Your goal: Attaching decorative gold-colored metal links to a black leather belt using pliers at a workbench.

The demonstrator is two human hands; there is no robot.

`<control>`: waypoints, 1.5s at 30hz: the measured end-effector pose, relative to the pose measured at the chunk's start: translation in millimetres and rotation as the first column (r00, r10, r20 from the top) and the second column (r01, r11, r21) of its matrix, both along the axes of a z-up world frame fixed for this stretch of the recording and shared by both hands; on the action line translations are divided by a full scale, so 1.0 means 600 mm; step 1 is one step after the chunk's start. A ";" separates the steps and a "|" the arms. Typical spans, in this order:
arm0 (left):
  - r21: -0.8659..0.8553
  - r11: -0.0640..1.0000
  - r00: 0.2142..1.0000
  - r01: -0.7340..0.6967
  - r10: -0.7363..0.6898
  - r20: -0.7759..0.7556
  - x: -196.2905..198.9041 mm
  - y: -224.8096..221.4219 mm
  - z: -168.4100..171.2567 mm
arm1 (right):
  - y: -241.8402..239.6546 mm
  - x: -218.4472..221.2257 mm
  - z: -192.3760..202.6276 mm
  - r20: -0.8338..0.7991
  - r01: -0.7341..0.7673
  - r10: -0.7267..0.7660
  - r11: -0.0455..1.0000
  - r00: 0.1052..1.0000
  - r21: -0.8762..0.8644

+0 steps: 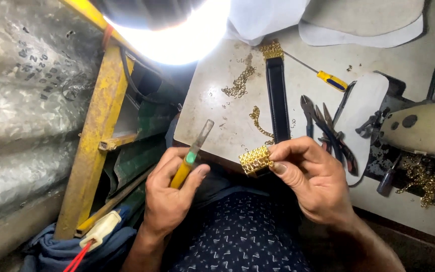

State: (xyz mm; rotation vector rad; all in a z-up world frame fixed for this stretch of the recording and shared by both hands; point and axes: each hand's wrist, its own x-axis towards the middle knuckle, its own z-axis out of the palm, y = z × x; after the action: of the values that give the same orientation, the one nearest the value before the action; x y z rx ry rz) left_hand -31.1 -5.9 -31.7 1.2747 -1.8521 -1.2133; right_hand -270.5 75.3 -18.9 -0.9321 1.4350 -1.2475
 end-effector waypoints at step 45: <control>0.031 1.000 0.806 0.000 0.019 -0.591 -0.053 -0.053 0.093 | -0.095 0.074 0.067 0.127 0.105 -0.083 0.979 0.988 -0.177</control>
State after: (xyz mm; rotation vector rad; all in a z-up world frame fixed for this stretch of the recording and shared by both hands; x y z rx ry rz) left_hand -62.7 -37.5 24.2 0.7791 -1.3636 -1.4346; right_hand -226.2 18.4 21.1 -0.9035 1.2991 -1.5004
